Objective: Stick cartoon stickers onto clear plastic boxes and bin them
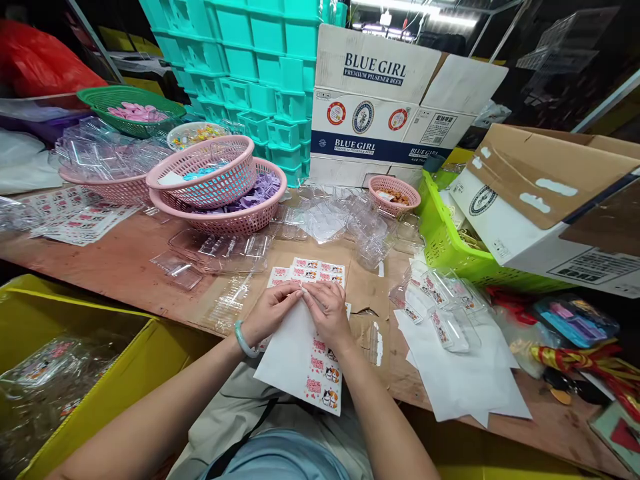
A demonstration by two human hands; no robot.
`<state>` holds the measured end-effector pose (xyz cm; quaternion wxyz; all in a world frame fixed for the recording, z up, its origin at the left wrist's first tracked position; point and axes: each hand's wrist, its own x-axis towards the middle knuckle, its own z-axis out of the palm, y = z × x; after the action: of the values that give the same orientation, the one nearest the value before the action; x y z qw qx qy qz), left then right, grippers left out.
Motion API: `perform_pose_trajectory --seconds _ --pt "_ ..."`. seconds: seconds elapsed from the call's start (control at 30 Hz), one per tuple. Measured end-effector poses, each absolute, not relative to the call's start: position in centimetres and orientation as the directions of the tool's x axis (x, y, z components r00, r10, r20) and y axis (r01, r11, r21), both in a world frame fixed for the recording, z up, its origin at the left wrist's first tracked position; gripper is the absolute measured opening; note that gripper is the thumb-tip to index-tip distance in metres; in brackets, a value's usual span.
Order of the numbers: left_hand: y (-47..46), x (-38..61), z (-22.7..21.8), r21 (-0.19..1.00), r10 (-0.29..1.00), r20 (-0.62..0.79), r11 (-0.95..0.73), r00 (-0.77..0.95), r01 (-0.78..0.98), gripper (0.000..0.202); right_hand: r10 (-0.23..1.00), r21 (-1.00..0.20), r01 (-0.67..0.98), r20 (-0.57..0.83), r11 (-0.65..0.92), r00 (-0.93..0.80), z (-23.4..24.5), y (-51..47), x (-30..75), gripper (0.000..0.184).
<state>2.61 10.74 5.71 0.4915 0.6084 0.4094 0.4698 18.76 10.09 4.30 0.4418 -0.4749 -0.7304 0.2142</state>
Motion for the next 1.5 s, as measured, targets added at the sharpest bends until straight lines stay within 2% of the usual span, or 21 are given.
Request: perform_pose_trajectory --seconds 0.17,0.27,0.33,0.37,0.4,0.47,0.53,0.6,0.67,0.73,0.8,0.83,0.9,0.97,1.03,1.07,1.13,1.2,1.27,1.33,1.5 --pt "10.9 3.1 5.0 0.977 0.958 0.16 -0.188 0.236 0.1 0.026 0.937 -0.871 0.368 0.348 0.327 -0.01 3.7 9.7 18.4 0.022" --pt "11.3 3.3 4.1 0.981 0.979 0.104 -0.13 0.177 0.143 0.029 0.958 -0.978 0.108 0.198 0.178 0.209 3.7 10.2 18.6 0.028" --pt "11.8 3.0 3.7 0.98 0.991 0.085 -0.102 0.108 0.173 0.03 0.9 -0.981 -0.08 0.13 0.179 0.416 3.9 11.0 19.4 0.035" --pt "12.0 2.8 3.7 0.978 0.994 0.085 -0.097 0.071 0.187 0.03 0.84 -0.968 -0.121 0.126 0.221 0.527 4.1 11.3 20.1 0.038" --pt "12.2 2.5 3.8 0.975 0.995 0.094 -0.098 0.031 0.198 0.028 0.77 -0.956 -0.107 0.149 0.272 0.621 4.4 11.6 20.8 0.04" --pt "12.1 2.1 4.6 0.96 0.983 0.165 -0.142 -0.08 0.24 0.023 0.644 -0.939 0.068 0.282 0.336 0.712 5.0 11.8 22.2 0.041" --pt "11.4 2.4 5.8 0.93 0.946 0.276 -0.22 -0.167 0.293 0.026 0.589 -0.848 0.39 0.53 0.359 0.61 5.5 11.4 23.0 0.035" --pt "10.5 3.6 6.9 0.937 0.953 0.288 -0.26 -0.096 0.232 0.028 0.579 -0.598 0.693 0.753 0.403 0.313 5.7 10.7 22.9 0.03" --pt "9.9 5.2 7.5 0.99 0.983 0.138 -0.137 0.119 -0.014 0.03 0.583 -0.317 0.831 0.812 0.458 -0.012 5.5 9.9 22.0 0.034" --pt "9.9 6.7 7.4 0.957 0.957 -0.032 0.112 0.288 -0.268 0.034 0.616 -0.191 0.854 0.767 0.484 -0.177 5.2 9.3 21.0 0.042" --pt "10.4 7.5 6.8 0.876 0.945 -0.144 0.259 0.292 -0.406 0.035 0.687 -0.249 0.846 0.705 0.472 -0.176 4.9 8.9 20.4 0.051" --pt "10.6 7.7 6.5 0.854 0.947 -0.182 0.286 0.264 -0.434 0.034 0.731 -0.34 0.828 0.672 0.446 -0.117 4.9 8.7 20.4 0.058" --pt "11.0 7.7 6.0 0.85 0.947 -0.216 0.303 0.238 -0.431 0.032 0.834 -0.609 0.711 0.55 0.353 0.057 4.9 8.6 20.8 0.066" --pt "11.2 7.6 5.7 0.875 0.94 -0.203 0.3 0.274 -0.38 0.031 0.931 -0.859 0.465 0.324 0.215 0.168 5.2 8.9 21.7 0.049" --pt "11.7 7.6 5.5 0.937 0.943 -0.142 0.226 0.301 -0.265 0.031 0.976 -0.969 0.23 0.136 0.095 0.17 5.4 9.5 22.9 0.033" --pt "12.3 7.6 5.4 0.973 0.955 -0.094 0.147 0.28 -0.176 0.031 0.978 -0.986 0.153 0.097 0.068 0.185 5.5 9.8 23.4 0.031" --pt "14.3 7.8 5.2 0.992 0.983 0.076 -0.092 0.169 0.088 0.028 0.945 -0.994 0.069 0.106 0.088 0.311 5.5 10.5 24.5 0.029" --pt "17.5 8.1 5.1 0.844 0.945 0.315 -0.323 0.093 0.428 0.027 0.883 -0.99 0.036 0.14 0.138 0.449 5.4 11.0 25.0 0.029" --pt "21.1 8.5 5.2 0.589 0.876 0.455 -0.429 0.158 0.685 0.03 0.855 -0.986 0.013 0.15 0.165 0.496 5.2 11.2 25.0 0.032" --pt "24.1 8.6 5.6 0.431 0.851 0.464 -0.46 0.246 0.776 0.027 0.871 -0.986 -0.007 0.145 0.167 0.469 5.0 11.1 24.5 0.04" --pt "23.3 7.5 6.4 0.345 0.806 0.451 -0.555 0.385 0.757 0.028 0.898 -0.99 0.008 0.129 0.138 0.421 5.0 11.0 23.1 0.071"
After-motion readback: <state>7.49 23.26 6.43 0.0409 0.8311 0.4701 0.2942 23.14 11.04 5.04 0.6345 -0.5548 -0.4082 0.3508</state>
